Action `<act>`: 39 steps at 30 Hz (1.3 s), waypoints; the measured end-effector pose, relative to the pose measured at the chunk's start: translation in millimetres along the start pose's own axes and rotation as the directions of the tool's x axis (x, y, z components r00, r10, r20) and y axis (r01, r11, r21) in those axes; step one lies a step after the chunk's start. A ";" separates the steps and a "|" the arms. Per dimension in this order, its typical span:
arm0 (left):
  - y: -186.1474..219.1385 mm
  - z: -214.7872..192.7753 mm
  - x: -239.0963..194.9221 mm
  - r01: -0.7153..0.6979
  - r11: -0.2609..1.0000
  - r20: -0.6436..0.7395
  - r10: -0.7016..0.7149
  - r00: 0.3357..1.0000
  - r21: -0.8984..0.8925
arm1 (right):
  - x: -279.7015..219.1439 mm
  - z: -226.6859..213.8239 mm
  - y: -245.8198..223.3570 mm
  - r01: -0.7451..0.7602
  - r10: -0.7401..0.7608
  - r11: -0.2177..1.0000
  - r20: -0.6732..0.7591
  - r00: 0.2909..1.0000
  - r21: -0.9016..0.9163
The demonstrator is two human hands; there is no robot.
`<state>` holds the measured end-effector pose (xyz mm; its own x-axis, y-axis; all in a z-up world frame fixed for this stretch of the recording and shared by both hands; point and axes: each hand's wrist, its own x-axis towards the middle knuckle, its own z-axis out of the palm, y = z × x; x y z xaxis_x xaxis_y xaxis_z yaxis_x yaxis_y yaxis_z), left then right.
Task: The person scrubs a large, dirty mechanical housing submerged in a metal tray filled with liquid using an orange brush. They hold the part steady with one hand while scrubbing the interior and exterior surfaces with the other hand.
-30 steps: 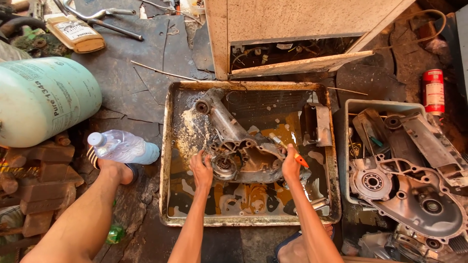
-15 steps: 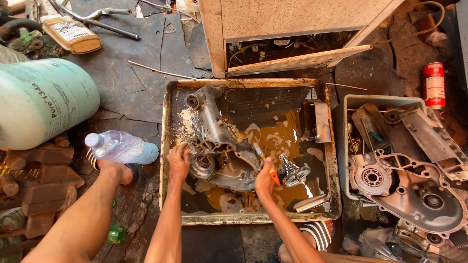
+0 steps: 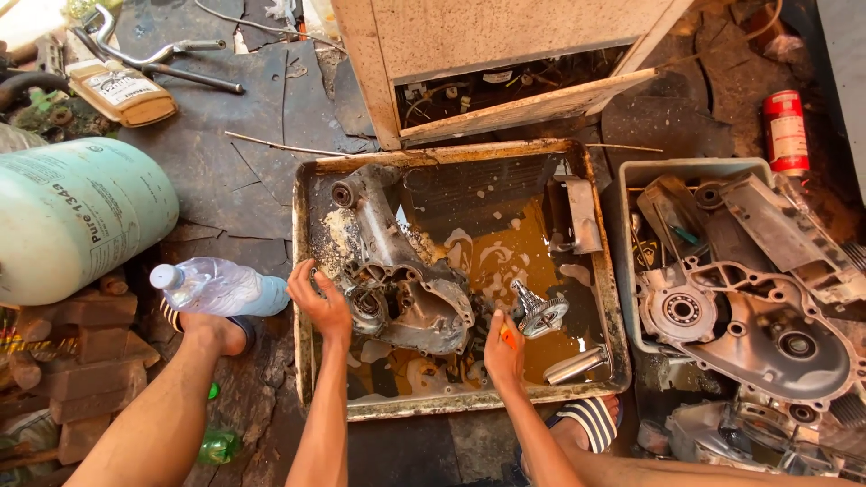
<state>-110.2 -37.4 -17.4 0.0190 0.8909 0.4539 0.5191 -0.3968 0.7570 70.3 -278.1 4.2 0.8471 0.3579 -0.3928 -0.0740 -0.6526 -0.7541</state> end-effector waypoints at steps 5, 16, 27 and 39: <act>54.9 40.9 9.1 -0.095 0.989 0.071 0.103 0.992 -0.112 | 2.2 12.8 66.2 -0.044 0.050 0.971 0.021 0.999 -0.235; 116.7 88.0 12.8 -0.181 0.983 0.426 0.151 0.892 0.031 | 11.9 16.6 108.7 -0.275 0.288 0.953 0.099 0.953 -0.128; 105.3 100.5 0.1 -0.322 0.924 0.495 0.185 0.849 0.207 | 7.1 16.6 64.2 0.366 -0.354 0.930 -0.193 0.915 0.032; 97.3 105.6 -1.7 -0.370 0.893 0.525 0.192 0.829 0.257 | 0.8 22.5 84.4 0.271 -0.271 0.962 -0.125 0.954 -0.021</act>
<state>30.6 -54.2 5.8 0.5644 0.7783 0.2752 0.6759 -0.6271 0.3872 52.9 -317.8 -71.6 0.8944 0.4349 -0.1045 0.1693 -0.5454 -0.8209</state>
